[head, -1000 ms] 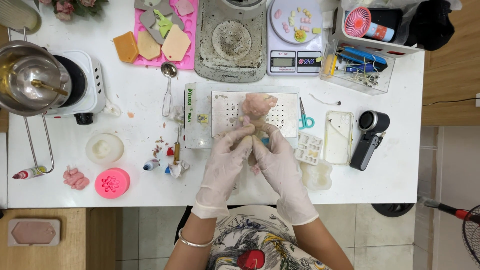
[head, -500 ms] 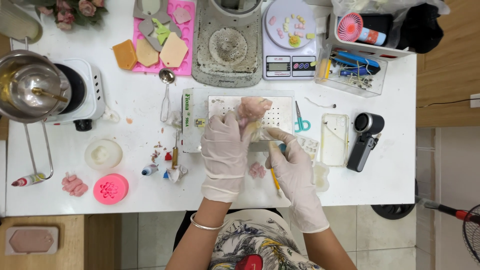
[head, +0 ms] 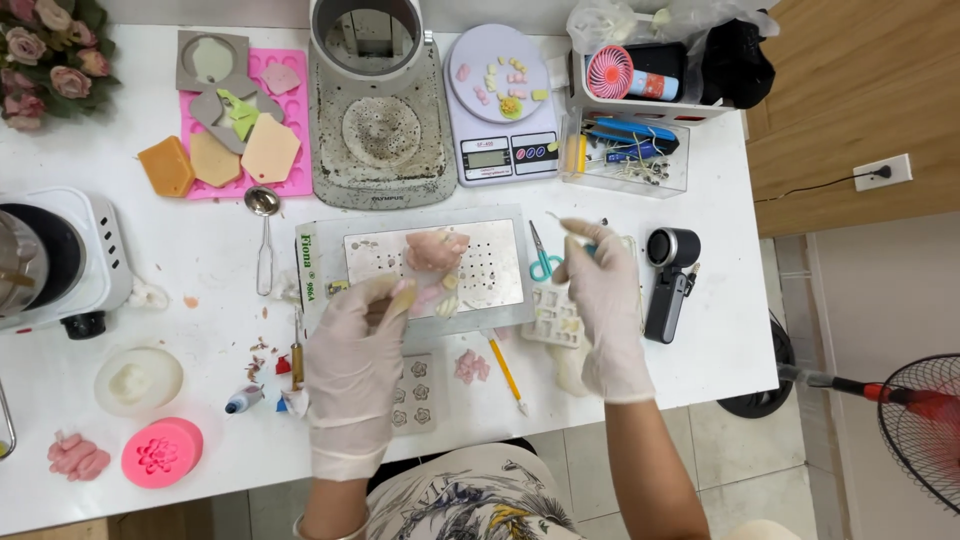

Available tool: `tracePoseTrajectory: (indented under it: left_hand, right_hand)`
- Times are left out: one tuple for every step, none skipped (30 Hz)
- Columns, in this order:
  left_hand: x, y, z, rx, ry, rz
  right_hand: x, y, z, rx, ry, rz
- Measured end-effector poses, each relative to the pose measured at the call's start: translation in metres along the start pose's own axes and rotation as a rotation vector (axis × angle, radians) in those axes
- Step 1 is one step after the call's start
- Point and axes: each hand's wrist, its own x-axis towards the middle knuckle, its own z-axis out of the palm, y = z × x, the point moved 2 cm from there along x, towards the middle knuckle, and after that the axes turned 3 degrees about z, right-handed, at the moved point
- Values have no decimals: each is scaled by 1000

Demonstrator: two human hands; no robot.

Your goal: Decorating a bear-shaped candle by attaching small wax flower pieces using melted wax as an adhesive.

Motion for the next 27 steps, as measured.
tracePoseTrajectory:
  left_hand:
    - [2,-4,-3,-1,3,-2]
    - [2,-11,-7,-78,16,-206]
    - [2,-19,-11,-156,29,-410]
    - [2,-23,-11,-155,42,-417]
    - [2,-27,-13,-132,82,-427]
    - [-1,-32,-17,-103,128,-441]
    - [-3,-34,-16,-96,146,-454]
    - [-3,-34,-15,-112,147,-421]
    - [-3,-35,-13,-128,148,-387]
    - [-5,-37,-12,-125,161,-394]
    - [-7,-37,-10,-162,165,-358]
    - [-8,-38,-7,-201,165,-320]
    - [-10,-40,-6,-201,177,-324]
    - [-11,-42,-4,-178,186,-280]
    - [-13,-43,-3,-154,196,-236]
    - [-13,-42,-3,-153,205,-240]
    - [-14,-42,-3,-205,212,-264]
    - [-15,-42,-3,-256,218,-286]
    - [-16,-40,-5,-255,225,-288]
    - [-17,-40,-7,-382,260,-347]
    - [-19,-39,-9,-510,295,-404]
    - [-22,-31,-16,-507,302,-401]
    - [-25,-23,-22,-649,266,-493]
    - [-30,-15,-28,-790,226,-585]
    - [-37,-21,-33,-787,230,-581]
    - [-44,-27,-38,-855,206,-620]
    - [-53,-32,-43,-924,181,-658]
  right_hand:
    - [31,2,2,-3,-2,-1]
    - [61,2,5,-26,8,-107]
    - [91,3,9,-49,16,-214]
    - [119,-1,15,-55,3,-214]
    - [145,-6,22,-104,-16,-312]
    - [170,-9,35,-152,-45,-407]
    - [186,-16,43,-156,-68,-405]
    - [202,-26,51,-247,-60,-485]
    - [217,-36,59,-335,-52,-566]
    - [223,-43,65,-338,-67,-569]
    - [230,-50,71,-330,-98,-529]
    - [237,-57,75,-323,-124,-490]
    - [241,-60,79,-327,-135,-494]
    - [245,-63,82,-354,-130,-511]
    - [249,-66,85,-381,-125,-528]
    - [241,-68,84,-384,-134,-531]
    - [235,-69,82,-367,-121,-462]
    - [228,-70,79,-349,-108,-394]
    - [216,-64,72,-350,-114,-397]
    - [204,-58,64,-157,-136,-428]
    - [191,-53,55,37,-157,-455]
    - [161,-49,47,40,-164,-457]
    - [130,-45,37,154,-146,-458]
    - [98,-41,26,270,-125,-456]
    - [68,-35,22,274,-130,-457]
    - [38,-29,16,277,-109,-442]
    - [6,-23,11,281,-88,-426]
